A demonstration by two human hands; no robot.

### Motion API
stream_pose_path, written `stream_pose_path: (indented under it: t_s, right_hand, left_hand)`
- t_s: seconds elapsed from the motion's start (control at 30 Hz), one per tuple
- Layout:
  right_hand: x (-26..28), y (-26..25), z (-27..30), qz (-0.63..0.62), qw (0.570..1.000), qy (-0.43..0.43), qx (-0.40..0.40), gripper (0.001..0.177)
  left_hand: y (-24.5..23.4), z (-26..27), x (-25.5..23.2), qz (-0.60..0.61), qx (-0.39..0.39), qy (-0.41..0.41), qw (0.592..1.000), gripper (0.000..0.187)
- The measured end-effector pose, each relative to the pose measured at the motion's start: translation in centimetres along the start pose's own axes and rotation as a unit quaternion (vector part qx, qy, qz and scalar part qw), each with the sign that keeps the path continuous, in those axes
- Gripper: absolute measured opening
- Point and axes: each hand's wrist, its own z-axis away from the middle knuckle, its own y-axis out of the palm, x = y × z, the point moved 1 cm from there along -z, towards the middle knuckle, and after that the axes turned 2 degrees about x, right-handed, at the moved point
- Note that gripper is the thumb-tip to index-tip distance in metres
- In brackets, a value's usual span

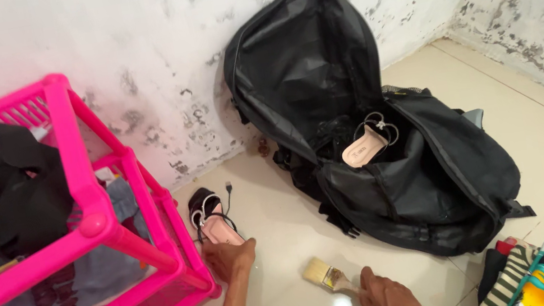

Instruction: The person cleans a pair of black sandals with a brush, then places them into a black backpack. They proceed to fold and pack several shirts and a pair of shorts into the backpack.

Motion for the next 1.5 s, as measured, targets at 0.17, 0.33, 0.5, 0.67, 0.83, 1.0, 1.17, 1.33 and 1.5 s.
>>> stream_pose_path:
  t_s: [0.17, 0.33, 0.5, 0.67, 0.83, 1.0, 1.17, 1.33, 1.5]
  right_hand:
    - [2.6, -6.4, 2.0, -0.117, 0.99, -0.061, -0.047, 0.019]
    - [4.9, -12.6, 4.0, -0.438, 0.882, -0.077, -0.158, 0.021]
    - [6.3, -20.7, 6.5, -0.522, 0.799, -0.169, -0.246, 0.022]
    - [9.5, -32.9, 12.0, -0.49, 0.758, -0.242, -0.356, 0.032]
    - [15.1, -44.5, 18.9, -0.448, 0.652, -0.397, -0.466, 0.037]
    - [20.4, -52.8, 24.3, -0.429, 0.547, -0.505, -0.512, 0.035]
    - [20.5, -51.0, 27.7, -0.594, 0.397, -0.506, -0.483, 0.029]
    - [19.1, -39.1, 28.2, -0.665, 0.414, -0.442, -0.437, 0.018]
    - [18.2, -33.5, 27.4, -0.677, 0.417, -0.428, -0.429, 0.013]
  left_hand:
    - [0.9, -0.1, -0.7, 0.236, -0.018, -0.003, 0.972, 0.103]
    - [-0.4, 2.3, -1.2, 0.254, -0.061, 0.047, 0.964, 0.109]
    - [-4.2, 7.0, -2.0, 0.216, 0.033, 0.036, 0.975, 0.113]
    - [-10.5, 10.7, -9.1, 0.271, 0.137, 0.213, 0.928, 0.074]
    - [-17.5, 17.0, -19.1, 0.337, 0.186, 0.315, 0.867, 0.079]
    - [-22.0, 23.9, -26.3, 0.483, 0.347, 0.332, 0.732, 0.051]
    - [-22.7, 27.6, -24.6, 0.646, 0.39, 0.242, 0.609, 0.06]
    - [-21.5, 29.0, -18.8, 0.696, 0.427, 0.148, 0.558, 0.069]
    - [-21.1, 28.3, -15.4, 0.668, 0.437, 0.175, 0.576, 0.075]
